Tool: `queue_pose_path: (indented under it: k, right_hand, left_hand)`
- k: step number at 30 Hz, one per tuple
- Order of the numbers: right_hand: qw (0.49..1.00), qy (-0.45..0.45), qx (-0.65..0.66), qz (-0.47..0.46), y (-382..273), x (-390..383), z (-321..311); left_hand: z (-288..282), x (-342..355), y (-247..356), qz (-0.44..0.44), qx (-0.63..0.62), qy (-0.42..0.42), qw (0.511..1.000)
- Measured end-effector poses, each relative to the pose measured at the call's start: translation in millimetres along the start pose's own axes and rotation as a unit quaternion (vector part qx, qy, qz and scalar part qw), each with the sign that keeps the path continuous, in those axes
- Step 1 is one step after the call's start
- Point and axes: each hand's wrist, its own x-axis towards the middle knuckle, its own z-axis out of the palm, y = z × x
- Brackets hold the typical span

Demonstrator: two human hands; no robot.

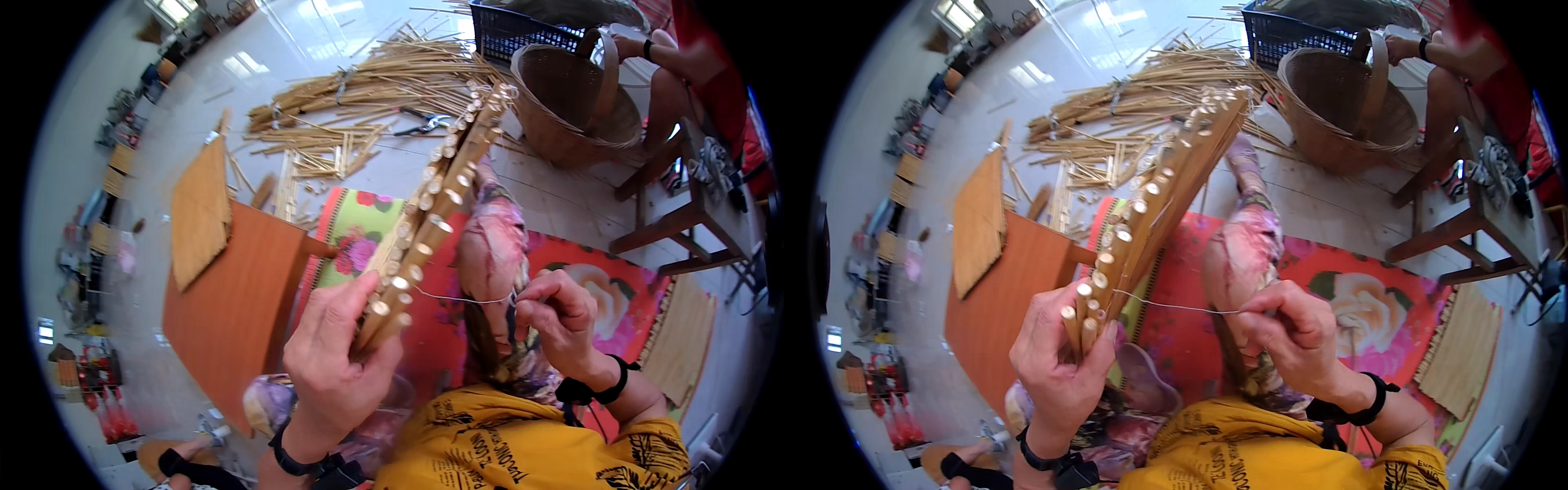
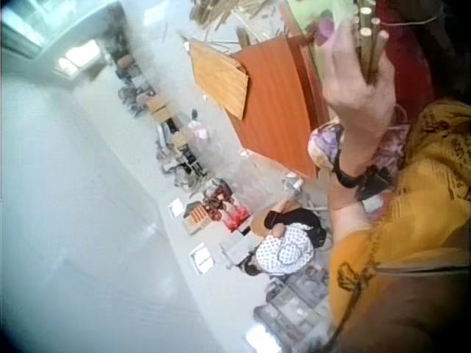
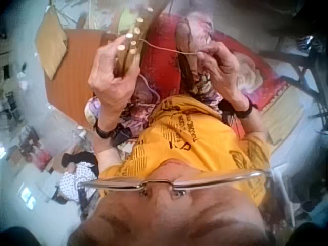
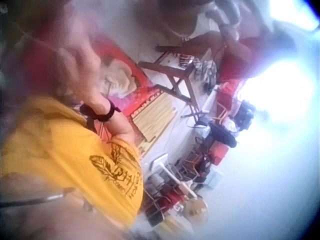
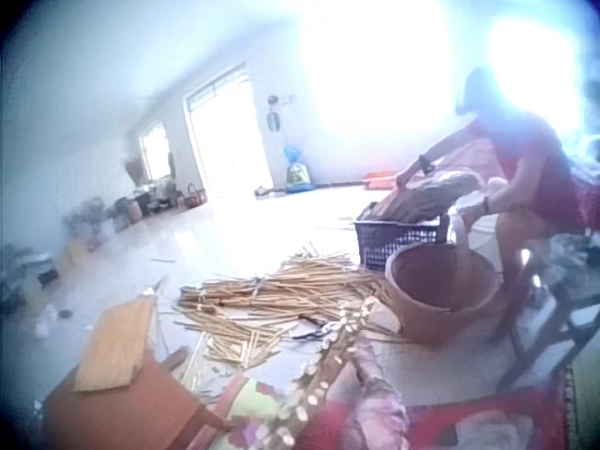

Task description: The person uses a needle and thread to sew together numerous straw sticks into a large circular mat, occasionally using scissors to trim the thread and smoothing the surface with their hands.

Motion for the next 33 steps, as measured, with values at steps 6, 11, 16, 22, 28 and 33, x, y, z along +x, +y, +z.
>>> queue_pose_path:
  k: [6, 11, 16, 22, 28, 33]
  right_hand:
    - [0.978, -0.029, -0.072, -0.194, -9.9, 62.0, 55.2]
    - [0.993, -0.049, 0.012, -0.107, 2.4, 78.8, 82.7]
    - [0.995, -0.07, 0.048, -0.058, 1.9, 85.9, 82.3]
    - [0.99, -0.055, 0.094, -0.084, 20.1, 85.1, 94.4]
    - [0.991, -0.072, 0.074, -0.088, 11.2, 85.7, 85.4]
    - [0.981, -0.062, 0.074, -0.167, 18.2, 87.8, 88.7]
  left_hand:
    - [-10.6, 15.3, -14.2, -0.131, -0.059, 0.01, 0.99]
    - [-15.0, 13.0, -24.6, -0.155, -0.042, 0.022, 0.987]
    - [-11.4, 18.2, -23.2, -0.162, -0.04, 0.043, 0.985]
    - [-0.4, 22.0, -23.2, -0.105, 0.057, 0.091, 0.989]
    - [1.2, 18.8, -26.2, -0.096, 0.095, 0.096, 0.986]
    - [2.8, 20.0, -31.9, -0.081, 0.113, 0.102, 0.985]
